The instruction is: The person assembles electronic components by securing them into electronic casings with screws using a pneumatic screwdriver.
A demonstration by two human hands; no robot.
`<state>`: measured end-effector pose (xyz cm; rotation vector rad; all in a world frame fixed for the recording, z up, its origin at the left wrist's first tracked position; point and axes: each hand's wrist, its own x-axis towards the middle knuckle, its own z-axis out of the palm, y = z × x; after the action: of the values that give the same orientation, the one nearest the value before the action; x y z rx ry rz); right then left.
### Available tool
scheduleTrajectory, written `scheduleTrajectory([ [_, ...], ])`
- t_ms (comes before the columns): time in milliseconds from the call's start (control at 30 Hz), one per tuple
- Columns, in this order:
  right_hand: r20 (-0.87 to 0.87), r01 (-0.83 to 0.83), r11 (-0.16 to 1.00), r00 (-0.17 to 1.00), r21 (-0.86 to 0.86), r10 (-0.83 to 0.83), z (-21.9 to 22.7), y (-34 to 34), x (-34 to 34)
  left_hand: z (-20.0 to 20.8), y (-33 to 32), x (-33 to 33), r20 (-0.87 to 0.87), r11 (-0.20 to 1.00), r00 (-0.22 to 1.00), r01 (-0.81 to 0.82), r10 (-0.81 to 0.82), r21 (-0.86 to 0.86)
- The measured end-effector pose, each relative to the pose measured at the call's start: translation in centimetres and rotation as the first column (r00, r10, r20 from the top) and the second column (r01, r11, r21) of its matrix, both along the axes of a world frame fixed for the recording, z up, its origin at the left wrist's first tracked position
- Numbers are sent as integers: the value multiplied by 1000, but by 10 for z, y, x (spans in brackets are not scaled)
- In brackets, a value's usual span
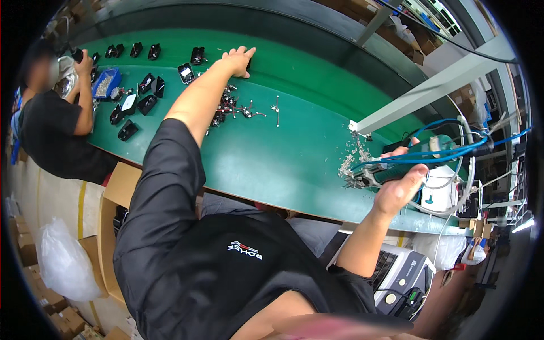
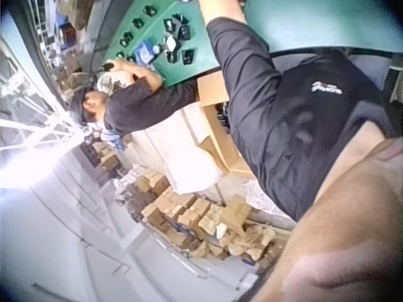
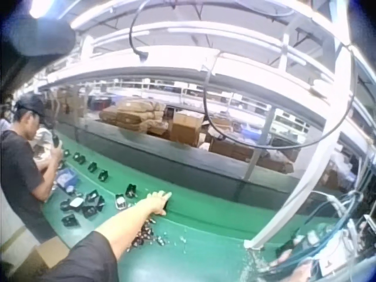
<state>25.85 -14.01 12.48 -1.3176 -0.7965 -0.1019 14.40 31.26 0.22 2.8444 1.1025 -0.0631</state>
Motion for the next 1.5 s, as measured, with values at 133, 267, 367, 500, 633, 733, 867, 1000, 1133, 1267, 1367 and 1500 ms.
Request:
scheduleTrajectory([
  [133, 582, 436, 869, 653, 234, -484, 18, 8, -19, 59, -1, -61, 377, 946, 901, 100, -217, 307],
  [267, 740, 76, 988, 671, -136, 50, -15, 64, -70, 86, -26, -185, 769, 989, 633, -36, -91, 146],
  [367, 472, -134, 848, 780, -513, 410, -108, 148, -76, 57, -64, -259, 806, 968, 573, -250, 150, -2],
  [500, 530, -17, 844, 772, -536, 352, -158, 200, -79, 11, -96, -338, 733, 871, 561, -484, 385, -87],
  [633, 581, 37, 850, 746, -525, 326, -182, 214, -79, -22, -116, -379, 783, 846, 536, -533, 316, 23],
  [733, 560, 37, 831, 755, -555, 341, -176, 207, -85, -30, -115, -383, 623, 764, 651, -632, 434, 128],
  [867, 457, 44, 699, 785, -714, 418, -159, 180, -84, -39, -100, -365, 490, 702, 693, -682, 529, 207],
  [1000, 128, -108, 531, 913, -841, 388, -130, 123, -85, -45, -93, -369, 457, 791, 748, -595, 481, 142],
  [1133, 158, -81, 613, 932, -786, 326, -138, 65, -84, -25, -132, -352, 707, 872, 515, -348, 484, -343],
  [1267, 260, 34, 645, 930, -764, 259, -145, 42, -81, -10, -214, -285, 479, 397, 74, 460, 874, -794],
  [1367, 250, 57, 669, 948, -741, 196, -134, 32, -80, -24, -257, -246, 262, 115, 113, 689, 958, -716],
  [1500, 60, -60, 689, 987, -722, 150, -125, 10, -87, -25, -292, -213, 236, -75, 257, 809, 937, -582],
])
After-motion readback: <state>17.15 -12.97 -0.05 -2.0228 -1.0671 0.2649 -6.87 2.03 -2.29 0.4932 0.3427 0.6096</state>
